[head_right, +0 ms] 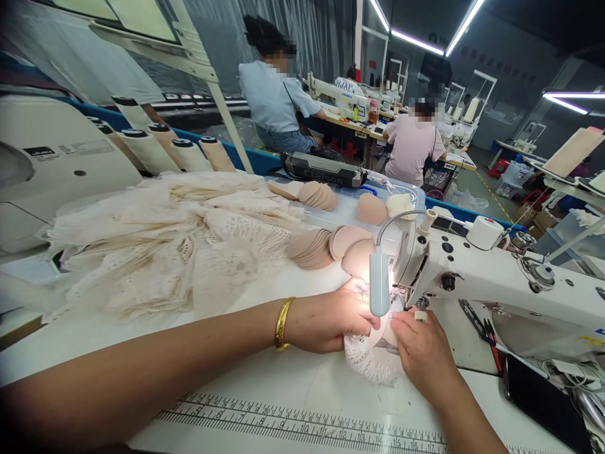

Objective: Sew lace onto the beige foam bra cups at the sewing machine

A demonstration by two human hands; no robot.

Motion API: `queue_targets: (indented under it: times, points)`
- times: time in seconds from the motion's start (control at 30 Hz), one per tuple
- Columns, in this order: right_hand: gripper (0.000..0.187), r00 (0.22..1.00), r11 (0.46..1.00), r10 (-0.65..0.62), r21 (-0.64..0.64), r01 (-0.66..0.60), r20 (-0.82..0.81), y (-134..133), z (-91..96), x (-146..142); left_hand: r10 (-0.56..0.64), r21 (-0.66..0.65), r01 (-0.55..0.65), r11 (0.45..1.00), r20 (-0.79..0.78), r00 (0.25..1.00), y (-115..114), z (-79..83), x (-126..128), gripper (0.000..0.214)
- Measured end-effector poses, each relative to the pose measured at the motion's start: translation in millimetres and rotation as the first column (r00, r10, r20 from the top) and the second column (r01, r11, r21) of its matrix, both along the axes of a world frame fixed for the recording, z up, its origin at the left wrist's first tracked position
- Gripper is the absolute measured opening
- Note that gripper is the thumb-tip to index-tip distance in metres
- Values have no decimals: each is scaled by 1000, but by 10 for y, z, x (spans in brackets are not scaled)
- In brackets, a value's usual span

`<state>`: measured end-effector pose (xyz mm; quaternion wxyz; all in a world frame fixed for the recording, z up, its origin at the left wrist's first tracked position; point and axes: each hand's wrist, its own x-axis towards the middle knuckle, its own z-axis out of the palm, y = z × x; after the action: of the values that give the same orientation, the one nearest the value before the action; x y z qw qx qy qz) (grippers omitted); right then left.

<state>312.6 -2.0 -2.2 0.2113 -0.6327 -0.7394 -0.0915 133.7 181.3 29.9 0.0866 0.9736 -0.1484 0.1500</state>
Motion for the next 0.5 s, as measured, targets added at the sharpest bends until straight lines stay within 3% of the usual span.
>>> queue_targets:
  times: [0.1, 0.4, 0.5]
  points:
    - [33, 1000, 1000, 16, 14, -16, -6, -13, 35, -35, -85, -41, 84, 996, -30, 996, -6, 12, -16, 16]
    - [28, 996, 997, 71, 13, -71, -44, -43, 49, -64, 2, -63, 0, 998, 38, 999, 61, -69, 64, 15]
    - [26, 992, 993, 118, 27, -117, -49, -51, 66, -77, -23, -35, 25, 999, 61, 998, 79, -77, 69, 16]
